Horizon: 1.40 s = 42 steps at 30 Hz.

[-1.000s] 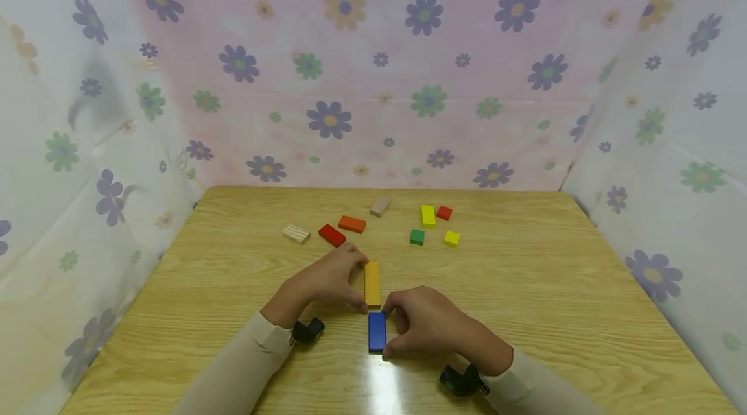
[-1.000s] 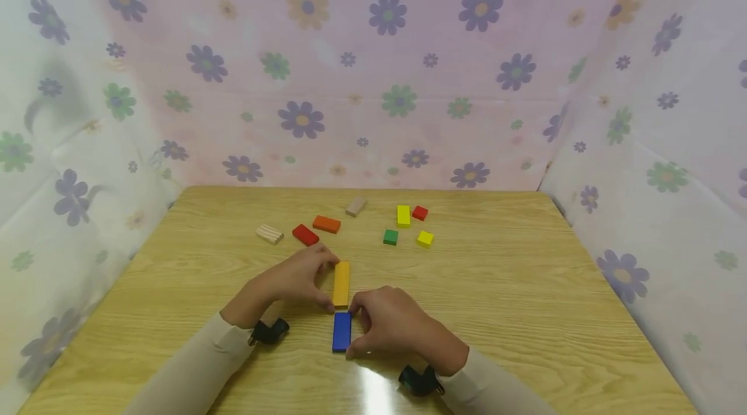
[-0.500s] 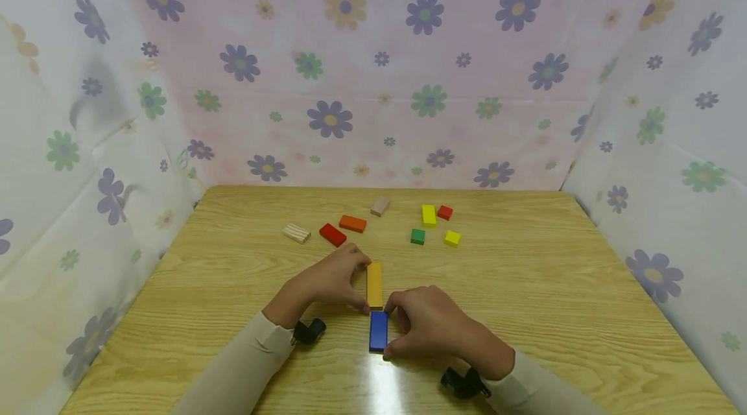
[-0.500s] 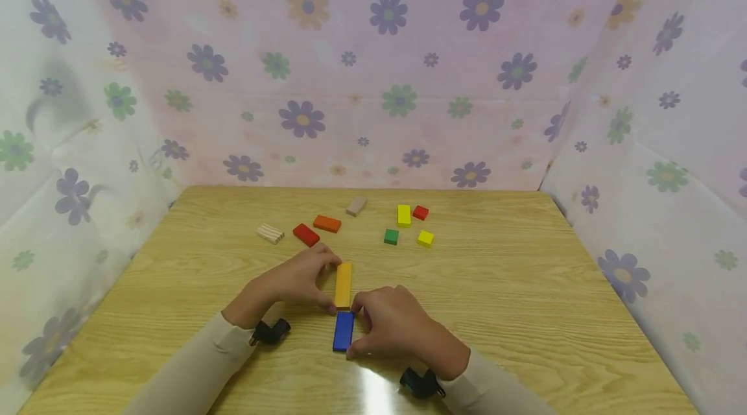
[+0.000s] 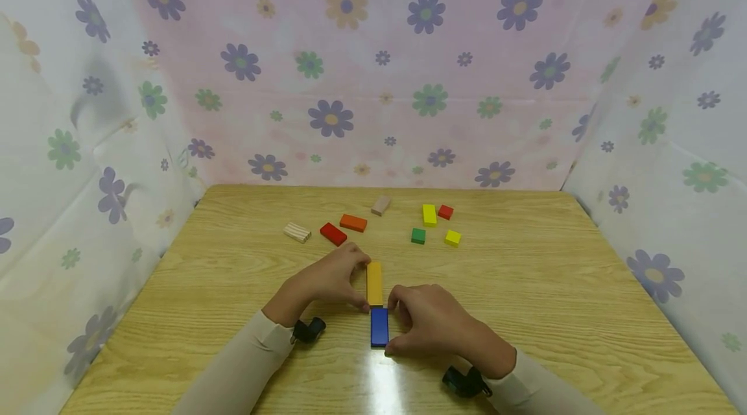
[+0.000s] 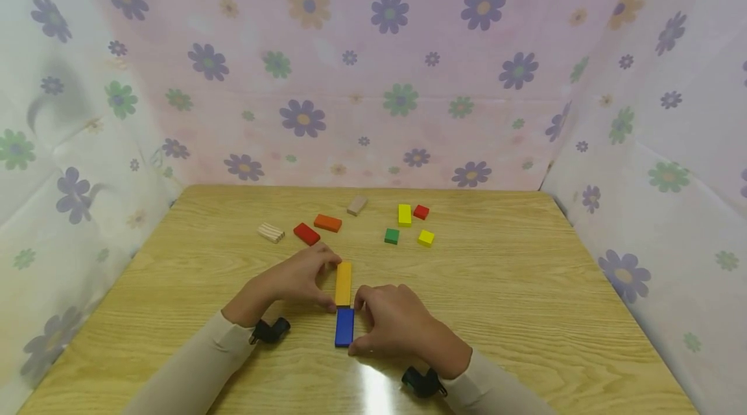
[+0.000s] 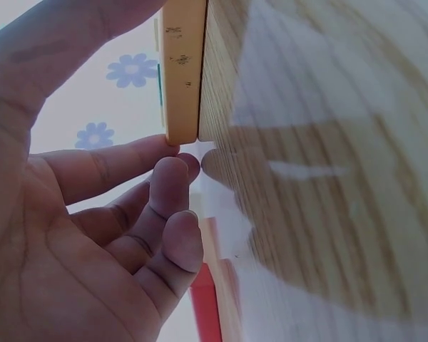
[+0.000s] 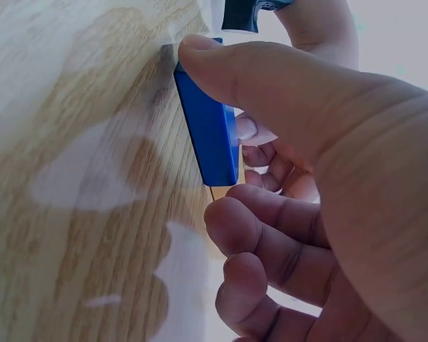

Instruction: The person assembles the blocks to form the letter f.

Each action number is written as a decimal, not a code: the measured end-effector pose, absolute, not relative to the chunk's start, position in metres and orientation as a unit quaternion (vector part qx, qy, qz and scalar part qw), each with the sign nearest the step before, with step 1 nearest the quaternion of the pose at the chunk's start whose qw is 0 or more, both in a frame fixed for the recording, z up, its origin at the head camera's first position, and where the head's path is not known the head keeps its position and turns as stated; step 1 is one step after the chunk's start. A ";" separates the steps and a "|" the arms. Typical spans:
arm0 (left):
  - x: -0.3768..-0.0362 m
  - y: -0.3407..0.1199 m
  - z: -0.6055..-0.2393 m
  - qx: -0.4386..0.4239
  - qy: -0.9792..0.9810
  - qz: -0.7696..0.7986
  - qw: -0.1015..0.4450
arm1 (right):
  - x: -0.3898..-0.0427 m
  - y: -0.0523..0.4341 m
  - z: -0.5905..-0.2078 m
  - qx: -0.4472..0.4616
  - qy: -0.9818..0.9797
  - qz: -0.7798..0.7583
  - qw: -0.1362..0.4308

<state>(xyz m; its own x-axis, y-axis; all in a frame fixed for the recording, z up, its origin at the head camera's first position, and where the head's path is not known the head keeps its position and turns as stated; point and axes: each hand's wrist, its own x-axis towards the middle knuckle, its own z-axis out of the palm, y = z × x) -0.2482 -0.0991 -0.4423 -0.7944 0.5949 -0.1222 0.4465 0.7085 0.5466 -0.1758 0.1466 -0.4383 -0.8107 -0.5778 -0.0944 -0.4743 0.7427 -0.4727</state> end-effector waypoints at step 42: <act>-0.247 -0.099 -0.441 0.304 0.900 0.274 0.149 | -0.177 0.146 -0.441 -0.294 0.924 -0.220 0.106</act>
<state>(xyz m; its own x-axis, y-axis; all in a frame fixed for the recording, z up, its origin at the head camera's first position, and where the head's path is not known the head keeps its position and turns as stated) -0.2467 -0.0988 -0.4414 -0.7701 0.6298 -0.1013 0.4662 0.6641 0.5845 -0.1768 0.1458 -0.4413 -0.8043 -0.5905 -0.0660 -0.4973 0.7298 -0.4692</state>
